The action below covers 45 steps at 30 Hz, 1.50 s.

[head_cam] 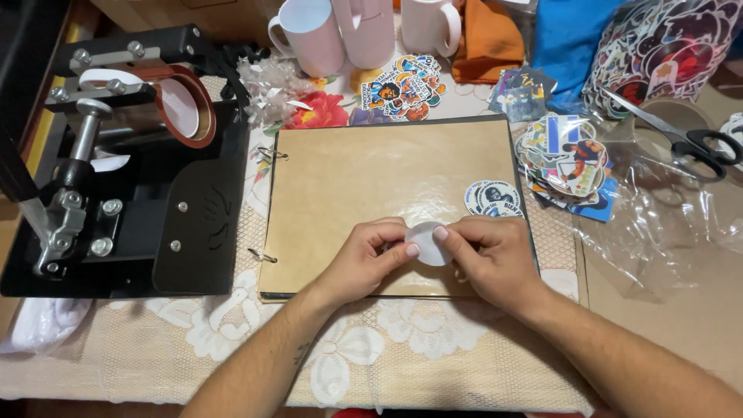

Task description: The person is selecting various stickers from a large pile, peeling off their backings, and carefully placing them onto a brown board or album page. They also sort stickers and place some into a plastic bag.

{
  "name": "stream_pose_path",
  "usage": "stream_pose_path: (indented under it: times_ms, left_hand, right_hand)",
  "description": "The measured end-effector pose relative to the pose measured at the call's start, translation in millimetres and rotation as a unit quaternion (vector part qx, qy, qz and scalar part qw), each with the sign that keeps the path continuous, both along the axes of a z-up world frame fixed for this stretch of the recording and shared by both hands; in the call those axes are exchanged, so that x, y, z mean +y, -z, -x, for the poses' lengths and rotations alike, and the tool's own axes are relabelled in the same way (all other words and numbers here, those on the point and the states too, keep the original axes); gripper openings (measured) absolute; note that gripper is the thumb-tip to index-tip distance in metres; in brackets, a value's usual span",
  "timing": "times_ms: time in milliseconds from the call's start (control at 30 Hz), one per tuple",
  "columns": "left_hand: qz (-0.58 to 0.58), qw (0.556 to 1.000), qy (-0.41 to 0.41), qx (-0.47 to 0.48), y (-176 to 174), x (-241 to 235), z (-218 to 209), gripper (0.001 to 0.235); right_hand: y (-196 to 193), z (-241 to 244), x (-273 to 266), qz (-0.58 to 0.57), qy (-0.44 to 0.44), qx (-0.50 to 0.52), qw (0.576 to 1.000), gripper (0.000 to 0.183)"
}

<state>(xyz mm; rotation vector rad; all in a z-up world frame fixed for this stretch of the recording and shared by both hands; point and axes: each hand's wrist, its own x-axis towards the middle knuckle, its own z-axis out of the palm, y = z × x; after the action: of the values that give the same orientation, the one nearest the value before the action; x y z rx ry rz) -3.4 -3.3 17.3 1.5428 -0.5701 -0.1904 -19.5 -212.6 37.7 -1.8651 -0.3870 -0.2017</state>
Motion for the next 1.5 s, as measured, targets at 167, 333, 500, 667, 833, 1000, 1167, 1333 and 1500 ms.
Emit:
stream_pose_path:
  times_ms: [167,333,500,667,833,1000,1167,1333,1500]
  left_hand:
    - [0.053,0.997,-0.005,0.056,11,2,0,0.021]
    - [0.101,0.987,-0.035,0.118,24,6,-8,0.025]
    - [0.137,0.967,-0.083,0.2,11,9,-1,0.018]
    - [0.183,0.959,-0.069,0.205,13,11,-3,0.021]
    - [0.164,0.964,-0.078,0.195,10,7,1,0.022]
    - [0.132,0.973,-0.08,0.17,21,7,0,0.02]
    - [0.125,0.977,-0.084,0.148,27,9,-5,0.022]
    - [0.106,0.977,-0.061,0.173,20,3,-1,0.025]
    - [0.128,0.963,-0.063,0.23,27,0,-2,0.039]
  right_hand:
    - [-6,-15,-21,0.011,0.047,-0.021,0.999,0.019]
    - [-34,-17,-50,0.132,0.093,-0.096,0.982,0.017]
    - [-1,-4,-66,0.474,0.135,-0.208,0.845,0.021]
    - [4,1,-55,0.482,0.072,-0.208,0.848,0.033]
    - [-1,9,-8,0.366,0.046,-0.29,0.883,0.043]
    - [4,12,48,0.27,0.017,-0.309,0.912,0.025]
    - [-5,2,56,0.149,0.016,-0.237,0.96,0.017]
    - [8,-8,49,0.085,0.033,-0.221,0.971,0.021]
    - [6,-9,52,0.095,0.028,-0.158,0.982,0.027]
